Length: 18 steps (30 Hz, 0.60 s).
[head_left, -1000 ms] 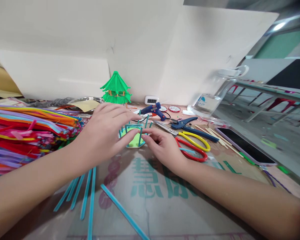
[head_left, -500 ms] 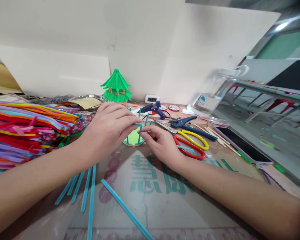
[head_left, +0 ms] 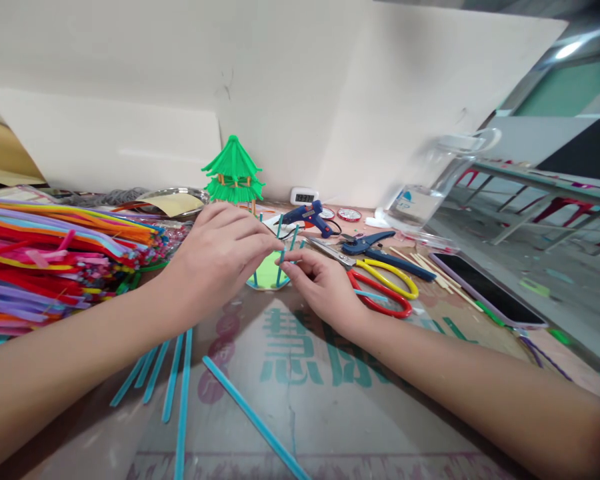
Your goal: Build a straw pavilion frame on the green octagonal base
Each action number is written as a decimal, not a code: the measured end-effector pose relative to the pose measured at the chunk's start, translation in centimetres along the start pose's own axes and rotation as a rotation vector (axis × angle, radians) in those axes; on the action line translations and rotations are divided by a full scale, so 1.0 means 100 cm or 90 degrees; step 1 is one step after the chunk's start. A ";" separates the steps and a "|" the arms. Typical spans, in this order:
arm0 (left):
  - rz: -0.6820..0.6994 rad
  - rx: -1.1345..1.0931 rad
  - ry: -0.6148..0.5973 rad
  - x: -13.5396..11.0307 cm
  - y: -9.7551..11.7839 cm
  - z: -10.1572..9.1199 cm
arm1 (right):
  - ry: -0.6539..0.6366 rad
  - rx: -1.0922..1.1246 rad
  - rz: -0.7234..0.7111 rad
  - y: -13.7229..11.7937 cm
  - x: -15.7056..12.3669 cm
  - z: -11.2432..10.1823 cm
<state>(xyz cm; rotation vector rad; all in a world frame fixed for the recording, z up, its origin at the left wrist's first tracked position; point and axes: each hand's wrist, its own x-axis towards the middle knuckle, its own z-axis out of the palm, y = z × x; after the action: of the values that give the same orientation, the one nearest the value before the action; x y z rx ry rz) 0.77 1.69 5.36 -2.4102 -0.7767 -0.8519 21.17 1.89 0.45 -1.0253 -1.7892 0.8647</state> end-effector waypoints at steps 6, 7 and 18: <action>-0.008 0.003 -0.008 -0.001 0.001 0.001 | 0.001 -0.010 -0.003 -0.002 0.000 -0.001; -0.009 0.005 -0.007 0.000 0.001 0.000 | 0.001 -0.011 -0.005 -0.003 0.000 -0.001; -0.025 -0.003 0.002 0.000 0.002 0.000 | -0.003 -0.004 0.000 -0.001 0.000 0.000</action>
<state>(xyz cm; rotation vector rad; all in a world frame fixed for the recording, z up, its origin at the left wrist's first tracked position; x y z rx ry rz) 0.91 1.61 5.33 -2.4047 -0.8236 -0.8726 21.18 1.88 0.54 -1.0282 -1.7966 0.8621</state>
